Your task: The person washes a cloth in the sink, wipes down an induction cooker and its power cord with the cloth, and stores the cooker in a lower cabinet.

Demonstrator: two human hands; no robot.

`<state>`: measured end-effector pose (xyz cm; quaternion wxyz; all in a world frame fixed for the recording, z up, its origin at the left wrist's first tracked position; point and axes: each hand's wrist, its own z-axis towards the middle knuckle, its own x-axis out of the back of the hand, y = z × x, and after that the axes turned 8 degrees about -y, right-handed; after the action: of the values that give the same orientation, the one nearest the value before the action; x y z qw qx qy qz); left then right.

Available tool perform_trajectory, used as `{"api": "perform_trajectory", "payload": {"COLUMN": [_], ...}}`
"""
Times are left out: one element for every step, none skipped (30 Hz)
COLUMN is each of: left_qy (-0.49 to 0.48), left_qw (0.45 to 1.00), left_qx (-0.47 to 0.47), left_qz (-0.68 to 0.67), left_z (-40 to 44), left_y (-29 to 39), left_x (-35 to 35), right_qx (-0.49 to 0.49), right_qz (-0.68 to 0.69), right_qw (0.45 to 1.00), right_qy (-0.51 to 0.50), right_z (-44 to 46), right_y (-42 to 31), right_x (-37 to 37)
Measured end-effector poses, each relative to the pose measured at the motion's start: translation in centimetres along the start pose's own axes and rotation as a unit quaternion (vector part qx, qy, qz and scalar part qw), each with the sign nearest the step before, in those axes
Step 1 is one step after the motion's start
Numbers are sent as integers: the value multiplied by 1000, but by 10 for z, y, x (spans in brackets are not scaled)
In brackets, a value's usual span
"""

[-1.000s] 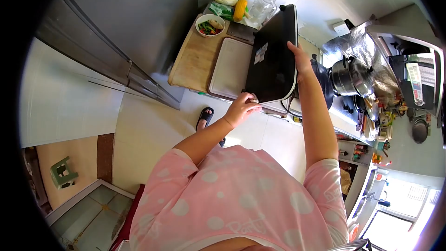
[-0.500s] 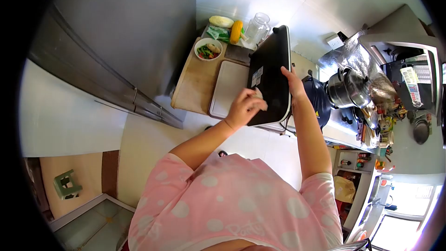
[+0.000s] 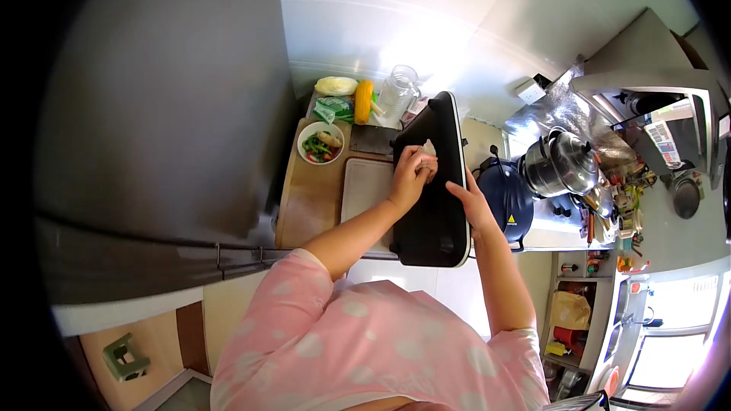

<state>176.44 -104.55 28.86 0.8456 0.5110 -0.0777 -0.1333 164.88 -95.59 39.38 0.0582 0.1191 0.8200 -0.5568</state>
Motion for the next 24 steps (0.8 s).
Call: {"api": "perform_trajectory", "payload": {"left_qy": [0,0,-4,4,12,20,14,28,42,57,58,57,56,55,49,44,39,31,22,13,33,24,14,4], "left_qw": [1000,1000,998,1000,999,998,995,994,992,989,988,987,987,985,985,985,984,983,981,980,978,979,980,980], "left_qx": [3,7,33,24,15,6,17,36,57,77,115,127,139,152,157,162,166,174,183,191,202,200,198,196], "left_qz": [-7,-14,-51,-13,25,64,99,103,107,112,90,78,66,54,52,51,50,52,55,57,39,34,30,26], "left_z": [15,28,40,50,60,66,68,69,67,66,64,65,65,66,66,68,69,72,75,77,79,81,83,84], "left_y": [-2,-4,-5,-14,-29,-45,-63,-81,-100,-111,-122,-126,-130,-134,-139,-146,-152,-156,-162,-165,-161,-168,-174,-176], "left_x": [-1,-1,0,0,1,1,3,2,0,1,1,1,2,3,3,5,8,13,21,25,29,32,37,39], "right_qx": [0,-2,-4,-4,-3,-3,-15,-5,4,12,14,14,14,11,10,15,20,26,15,12,9,7,-7,-16], "right_qz": [-9,-19,-23,-41,-58,-75,-73,-122,-170,-218,-263,-307,-351,-394,-391,-396,-401,-406,-395,-395,-395,-395,-404,-412], "right_qw": [1000,1000,1000,999,998,997,997,992,984,974,962,948,933,915,915,913,911,909,914,914,915,915,911,908], "right_qy": [2,3,16,19,21,23,19,34,49,63,71,78,84,90,101,100,97,95,92,89,86,84,80,76], "right_z": [-1,-1,0,0,1,1,1,2,3,5,7,8,8,9,9,9,9,10,10,9,6,6,1,-2], "right_y": [-2,-3,-4,-5,-7,-10,-15,-15,-15,-15,-15,-15,-16,-15,-16,-16,-15,-15,-20,-18,-18,-18,-23,-26], "right_x": [2,4,6,8,9,11,12,13,14,15,17,21,25,28,30,34,39,43,42,47,50,52,53,53]}}
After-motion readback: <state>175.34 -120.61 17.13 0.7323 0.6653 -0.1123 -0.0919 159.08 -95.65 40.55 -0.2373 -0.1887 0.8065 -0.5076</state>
